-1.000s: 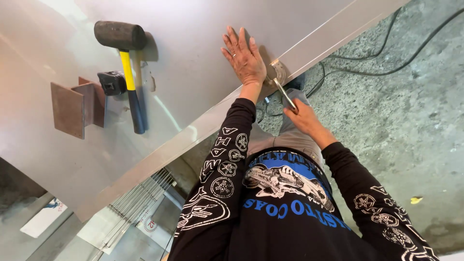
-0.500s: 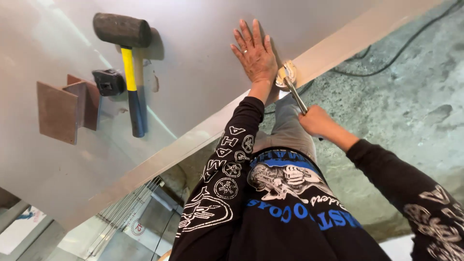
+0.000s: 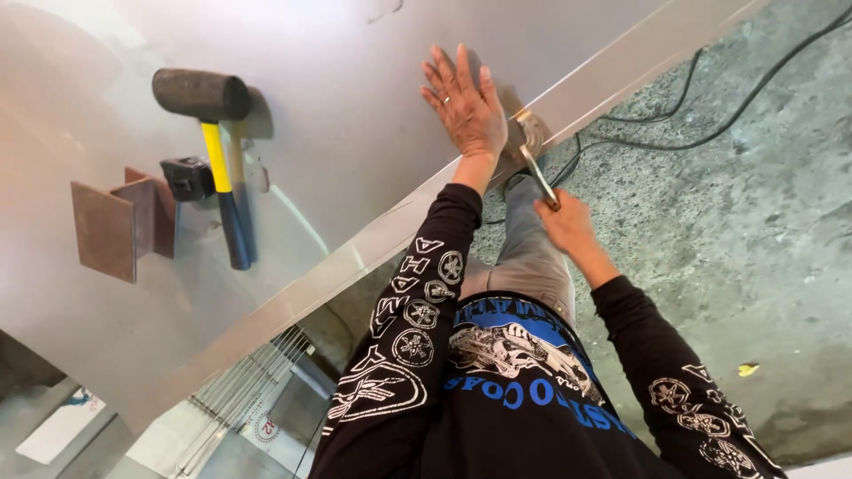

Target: Using locking pliers to bend and align a metal flange on a sheet metal unit.

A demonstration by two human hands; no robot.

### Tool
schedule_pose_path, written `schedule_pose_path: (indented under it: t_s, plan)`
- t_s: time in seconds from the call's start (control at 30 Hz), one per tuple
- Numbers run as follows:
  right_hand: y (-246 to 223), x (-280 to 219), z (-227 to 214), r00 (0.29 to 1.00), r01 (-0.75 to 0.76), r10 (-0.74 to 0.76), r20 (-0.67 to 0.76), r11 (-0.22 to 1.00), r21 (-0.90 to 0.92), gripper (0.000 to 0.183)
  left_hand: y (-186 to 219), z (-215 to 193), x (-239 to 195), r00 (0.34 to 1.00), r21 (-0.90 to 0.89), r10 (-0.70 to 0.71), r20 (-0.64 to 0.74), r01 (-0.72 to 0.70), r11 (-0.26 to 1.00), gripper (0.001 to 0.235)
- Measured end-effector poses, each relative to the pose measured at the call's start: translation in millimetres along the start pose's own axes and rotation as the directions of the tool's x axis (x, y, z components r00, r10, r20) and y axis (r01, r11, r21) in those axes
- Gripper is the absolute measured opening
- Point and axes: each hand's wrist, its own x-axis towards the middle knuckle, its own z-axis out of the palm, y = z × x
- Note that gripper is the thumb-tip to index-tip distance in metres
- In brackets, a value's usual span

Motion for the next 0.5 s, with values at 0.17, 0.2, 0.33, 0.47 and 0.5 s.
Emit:
schedule_pose_path:
  t_s: [0.17,0.2,0.33,0.47,0.5]
  plan:
    - [5.5,23.4,-53.0,0.999,0.010,-0.007,0.051,0.999,-0.052,0.043,29.6,29.7,8.7,1.000,0.046,0.025,0.016,-0.026,0.999,0.056]
    - [5.1,26.5,-60.1,0.997,0.016,-0.011,0.082,0.997,-0.070,0.047,32.1,32.4,10.1,1.000,0.060,0.023,0.017,-0.024,0.998,0.056]
    - [-3.7,24.6,-79.9,0.988,0.062,-0.064,0.139,0.998,0.016,0.057,38.4,34.8,12.7,1.000,0.101,0.013,0.026,-0.016,0.995,0.056]
    - [4.0,24.7,-72.2,0.979,0.091,-0.123,0.166,0.978,0.189,0.069,34.2,37.7,12.5,0.998,0.149,-0.003,0.057,-0.005,0.989,0.056]
    - [7.9,27.7,-70.0,0.978,0.100,-0.133,0.158,0.974,0.204,0.074,33.6,40.3,13.5,0.998,0.158,-0.005,0.062,-0.005,0.987,0.056]
